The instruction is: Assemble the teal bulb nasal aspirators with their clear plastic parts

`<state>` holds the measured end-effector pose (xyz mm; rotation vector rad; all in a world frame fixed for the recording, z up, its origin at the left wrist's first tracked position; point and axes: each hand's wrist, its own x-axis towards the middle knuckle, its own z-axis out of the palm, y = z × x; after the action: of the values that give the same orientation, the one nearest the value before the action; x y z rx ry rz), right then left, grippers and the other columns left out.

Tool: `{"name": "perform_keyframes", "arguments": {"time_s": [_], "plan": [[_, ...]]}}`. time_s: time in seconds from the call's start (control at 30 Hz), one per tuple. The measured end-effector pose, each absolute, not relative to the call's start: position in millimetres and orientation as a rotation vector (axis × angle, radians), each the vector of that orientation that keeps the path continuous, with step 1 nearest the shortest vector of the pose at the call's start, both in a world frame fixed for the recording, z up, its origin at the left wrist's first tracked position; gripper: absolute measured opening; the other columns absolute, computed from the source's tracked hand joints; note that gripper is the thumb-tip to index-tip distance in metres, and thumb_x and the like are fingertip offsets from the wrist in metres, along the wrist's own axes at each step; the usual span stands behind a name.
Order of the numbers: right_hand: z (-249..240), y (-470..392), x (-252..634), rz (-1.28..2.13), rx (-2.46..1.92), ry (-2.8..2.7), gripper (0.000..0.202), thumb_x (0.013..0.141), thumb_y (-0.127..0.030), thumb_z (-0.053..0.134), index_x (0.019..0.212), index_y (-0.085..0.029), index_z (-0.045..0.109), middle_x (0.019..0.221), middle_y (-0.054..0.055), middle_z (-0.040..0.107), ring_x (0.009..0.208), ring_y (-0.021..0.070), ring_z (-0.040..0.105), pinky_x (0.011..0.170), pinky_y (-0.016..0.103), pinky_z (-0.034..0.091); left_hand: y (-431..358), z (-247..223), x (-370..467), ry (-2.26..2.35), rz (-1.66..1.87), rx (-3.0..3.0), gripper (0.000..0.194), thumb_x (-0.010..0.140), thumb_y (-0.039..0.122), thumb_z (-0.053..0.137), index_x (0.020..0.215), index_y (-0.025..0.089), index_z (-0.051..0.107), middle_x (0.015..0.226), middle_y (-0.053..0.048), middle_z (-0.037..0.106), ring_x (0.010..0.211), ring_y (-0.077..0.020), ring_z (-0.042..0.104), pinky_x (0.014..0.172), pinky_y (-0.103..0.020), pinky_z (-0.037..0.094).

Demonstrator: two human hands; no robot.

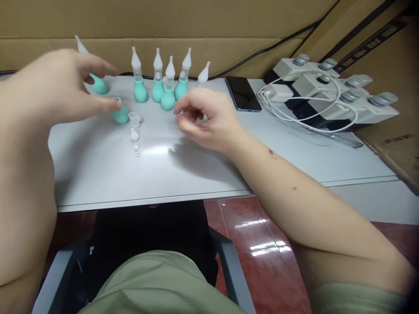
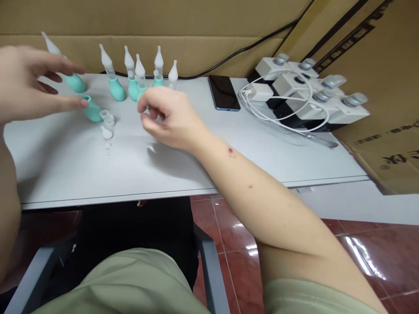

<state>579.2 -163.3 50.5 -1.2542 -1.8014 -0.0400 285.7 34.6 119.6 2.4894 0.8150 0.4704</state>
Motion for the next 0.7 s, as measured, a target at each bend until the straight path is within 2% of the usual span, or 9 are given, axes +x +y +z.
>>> {"name": "perform_keyframes", "arguments": {"time_s": [0.07,0.13,0.27,0.37,0.43,0.5,0.6,0.67,0.7], "plan": [[46,-161,578,-0.015,-1.167,-1.941,0.011,0.104,-0.022,0.062,0.1,-0.024,0.072,0.09,0.004,0.068,0.082,0.0208,0.062,0.081,0.038,0.052,20,120,305,1.146,0.258,2.662,0.085,0.099,0.068,0.086,0.172,0.027,0.075,0.142,-0.013,0.079,0.135,-0.0498,0.075,0.134,-0.075,0.051],[44,-160,579,0.018,-1.149,-2.018,0.014,0.105,-0.016,0.06,0.101,-0.02,0.073,0.09,0.003,0.068,0.08,0.0171,0.061,0.077,0.034,0.048,15,121,318,1.23,0.106,2.727,0.091,0.088,0.067,0.084,0.171,0.033,0.076,0.137,-0.011,0.081,0.125,-0.0465,0.08,0.121,-0.063,0.062],[42,-160,585,0.137,-1.197,-1.974,0.013,0.1,-0.008,0.065,0.1,-0.015,0.076,0.085,0.0,0.064,0.076,0.013,0.056,0.072,0.03,0.043,24,115,323,1.21,-0.011,2.749,0.102,0.073,0.076,0.067,0.166,0.036,0.079,0.129,-0.007,0.084,0.113,-0.0444,0.082,0.107,-0.057,0.062],[42,-161,589,0.237,-1.278,-1.893,0.015,0.096,-0.005,0.068,0.101,-0.015,0.078,0.083,-0.001,0.062,0.072,0.0114,0.052,0.069,0.029,0.04,28,110,321,1.168,0.003,2.765,0.099,0.074,0.075,0.063,0.162,0.033,0.08,0.116,-0.008,0.083,0.104,-0.0405,0.08,0.105,-0.055,0.06],[43,-161,591,0.313,-1.338,-1.85,0.015,0.096,-0.003,0.069,0.1,-0.015,0.078,0.081,-0.002,0.06,0.07,0.011,0.05,0.068,0.029,0.039,26,109,321,1.143,0.01,2.784,0.099,0.079,0.073,0.068,0.168,0.03,0.076,0.118,-0.009,0.082,0.1,-0.0378,0.078,0.104,-0.054,0.061],[45,-161,592,0.367,-1.385,-1.829,0.015,0.095,-0.002,0.07,0.099,-0.015,0.077,0.078,-0.003,0.059,0.069,0.011,0.049,0.067,0.029,0.038,21,110,320,1.073,0.049,2.821,0.101,0.084,0.072,0.072,0.175,0.029,0.071,0.135,-0.013,0.079,0.107,-0.0387,0.078,0.106,-0.057,0.064],[47,-162,591,0.383,-1.407,-1.838,0.015,0.095,-0.002,0.07,0.099,-0.015,0.077,0.078,-0.003,0.059,0.07,0.0114,0.05,0.069,0.03,0.038,16,112,316,0.85,0.188,2.875,0.096,0.088,0.068,0.07,0.172,0.024,0.076,0.168,-0.02,0.067,0.144,-0.0476,0.072,0.127,-0.065,0.059],[48,-163,592,0.379,-1.395,-1.841,0.015,0.096,-0.003,0.069,0.099,-0.015,0.077,0.078,-0.003,0.058,0.07,0.0114,0.05,0.069,0.03,0.038,14,114,312,0.715,0.264,2.901,0.093,0.088,0.066,0.065,0.166,0.018,0.082,0.174,-0.021,0.063,0.162,-0.0509,0.061,0.142,-0.065,0.048],[48,-163,592,0.382,-1.384,-1.842,0.014,0.096,-0.003,0.069,0.1,-0.014,0.077,0.078,-0.003,0.058,0.07,0.0114,0.049,0.069,0.03,0.038,12,115,309,0.668,0.304,2.917,0.092,0.089,0.067,0.061,0.163,0.016,0.084,0.172,-0.021,0.064,0.163,-0.0507,0.061,0.144,-0.064,0.046]]}}
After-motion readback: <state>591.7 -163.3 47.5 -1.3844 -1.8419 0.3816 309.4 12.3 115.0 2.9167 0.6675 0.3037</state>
